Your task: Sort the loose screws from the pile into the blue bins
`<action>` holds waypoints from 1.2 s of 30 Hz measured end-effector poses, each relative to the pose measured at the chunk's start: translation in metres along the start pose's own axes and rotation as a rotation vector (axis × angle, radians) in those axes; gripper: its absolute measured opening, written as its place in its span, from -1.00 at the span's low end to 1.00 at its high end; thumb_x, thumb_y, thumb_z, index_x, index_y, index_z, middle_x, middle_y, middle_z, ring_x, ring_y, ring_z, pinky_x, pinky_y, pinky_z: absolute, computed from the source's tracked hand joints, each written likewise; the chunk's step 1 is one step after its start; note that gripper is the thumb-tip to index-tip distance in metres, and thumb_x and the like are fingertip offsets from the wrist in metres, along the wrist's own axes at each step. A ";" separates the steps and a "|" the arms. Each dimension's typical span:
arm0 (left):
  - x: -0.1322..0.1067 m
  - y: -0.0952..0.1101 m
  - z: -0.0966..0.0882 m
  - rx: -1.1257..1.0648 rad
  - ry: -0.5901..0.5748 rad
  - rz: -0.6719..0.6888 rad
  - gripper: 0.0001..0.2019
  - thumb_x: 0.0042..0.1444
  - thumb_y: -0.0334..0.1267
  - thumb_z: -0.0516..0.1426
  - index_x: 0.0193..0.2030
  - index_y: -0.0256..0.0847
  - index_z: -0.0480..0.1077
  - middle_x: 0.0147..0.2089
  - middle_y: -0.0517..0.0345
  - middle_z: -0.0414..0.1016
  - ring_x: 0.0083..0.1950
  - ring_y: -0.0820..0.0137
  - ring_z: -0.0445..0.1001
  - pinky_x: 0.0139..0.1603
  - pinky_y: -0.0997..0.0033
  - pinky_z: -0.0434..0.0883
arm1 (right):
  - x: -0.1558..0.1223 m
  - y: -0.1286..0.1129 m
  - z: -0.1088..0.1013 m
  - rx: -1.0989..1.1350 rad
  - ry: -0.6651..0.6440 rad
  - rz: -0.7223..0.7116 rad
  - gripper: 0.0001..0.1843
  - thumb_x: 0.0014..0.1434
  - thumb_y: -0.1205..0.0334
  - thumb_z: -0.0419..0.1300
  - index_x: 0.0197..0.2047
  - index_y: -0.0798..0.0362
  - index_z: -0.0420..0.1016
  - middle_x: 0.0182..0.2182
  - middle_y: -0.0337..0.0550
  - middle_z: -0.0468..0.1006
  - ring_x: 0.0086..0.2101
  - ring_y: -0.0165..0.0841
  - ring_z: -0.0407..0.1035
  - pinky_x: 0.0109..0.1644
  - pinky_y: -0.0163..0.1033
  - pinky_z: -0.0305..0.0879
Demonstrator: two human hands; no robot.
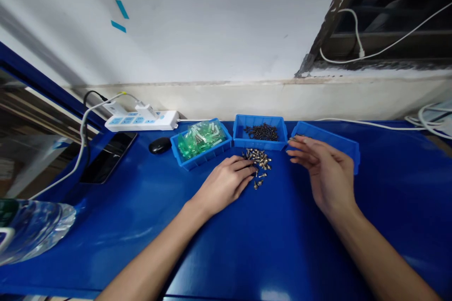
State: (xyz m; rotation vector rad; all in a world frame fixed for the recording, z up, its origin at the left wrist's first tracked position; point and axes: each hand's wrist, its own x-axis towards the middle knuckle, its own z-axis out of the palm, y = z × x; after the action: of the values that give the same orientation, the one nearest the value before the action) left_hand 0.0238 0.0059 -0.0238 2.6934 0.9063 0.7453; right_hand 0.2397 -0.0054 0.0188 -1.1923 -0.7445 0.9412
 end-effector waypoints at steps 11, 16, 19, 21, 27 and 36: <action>-0.003 0.000 0.000 -0.068 0.049 -0.155 -0.88 0.38 -0.39 0.11 -0.12 -0.21 0.49 -0.21 0.07 0.59 -0.19 0.31 0.55 -0.15 0.34 0.52 | -0.003 0.005 0.000 -0.069 -0.141 -0.087 -0.85 0.11 0.13 0.35 -0.28 -0.01 0.69 -0.39 -0.15 0.72 -0.53 -0.34 0.56 -0.45 -0.25 0.45; 0.003 0.006 -0.003 -0.407 0.162 -0.281 -0.96 0.29 -0.35 0.23 -0.18 -0.22 0.44 -0.26 0.16 0.55 -0.26 0.40 0.52 -0.18 0.42 0.48 | -0.005 0.007 0.001 -0.234 -0.400 -0.060 -0.79 0.09 0.06 0.38 -0.30 0.03 0.70 -0.50 -0.17 0.67 -0.55 -0.34 0.53 -0.42 -0.25 0.48; 0.006 0.010 -0.006 -0.624 0.241 -0.365 -0.86 0.24 -0.28 0.29 -0.23 -0.23 0.40 -0.31 0.20 0.52 -0.30 0.44 0.49 -0.21 0.47 0.46 | -0.008 0.011 0.002 -0.371 -0.520 -0.031 -0.79 0.04 0.10 0.42 -0.27 0.03 0.72 -0.48 -0.15 0.69 -0.47 -0.28 0.59 -0.34 -0.21 0.53; 0.006 0.012 -0.007 -0.723 0.269 -0.394 -0.82 0.22 -0.25 0.31 -0.23 -0.23 0.40 -0.31 0.19 0.53 -0.31 0.45 0.49 -0.22 0.47 0.46 | -0.009 0.013 0.003 -0.395 -0.599 0.021 -0.77 0.01 0.12 0.43 -0.25 0.03 0.73 -0.42 -0.13 0.72 -0.42 -0.23 0.63 -0.28 -0.19 0.56; 0.007 0.015 -0.007 -0.808 0.251 -0.416 -0.81 0.23 -0.20 0.31 -0.22 -0.23 0.41 -0.32 0.17 0.57 -0.30 0.43 0.54 -0.23 0.48 0.46 | -0.009 0.012 0.005 -0.271 -0.718 0.174 -0.77 -0.04 0.11 0.50 -0.31 0.03 0.75 -0.50 -0.14 0.70 -0.44 -0.27 0.62 -0.30 -0.21 0.56; 0.002 0.009 -0.003 -0.242 0.057 -0.108 -0.78 0.42 -0.31 0.08 0.03 -0.24 0.55 0.05 -0.05 0.63 0.08 0.21 0.55 0.15 0.17 0.51 | -0.001 0.009 -0.003 -0.043 -0.277 0.027 -0.86 -0.02 0.18 0.49 -0.33 -0.03 0.75 -0.41 -0.14 0.73 -0.43 -0.30 0.61 -0.29 -0.21 0.56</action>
State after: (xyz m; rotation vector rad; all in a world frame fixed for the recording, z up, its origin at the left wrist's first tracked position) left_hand 0.0288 0.0002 -0.0176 2.4049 0.9026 0.8529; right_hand 0.2402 -0.0069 0.0092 -1.1232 -0.9747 1.1318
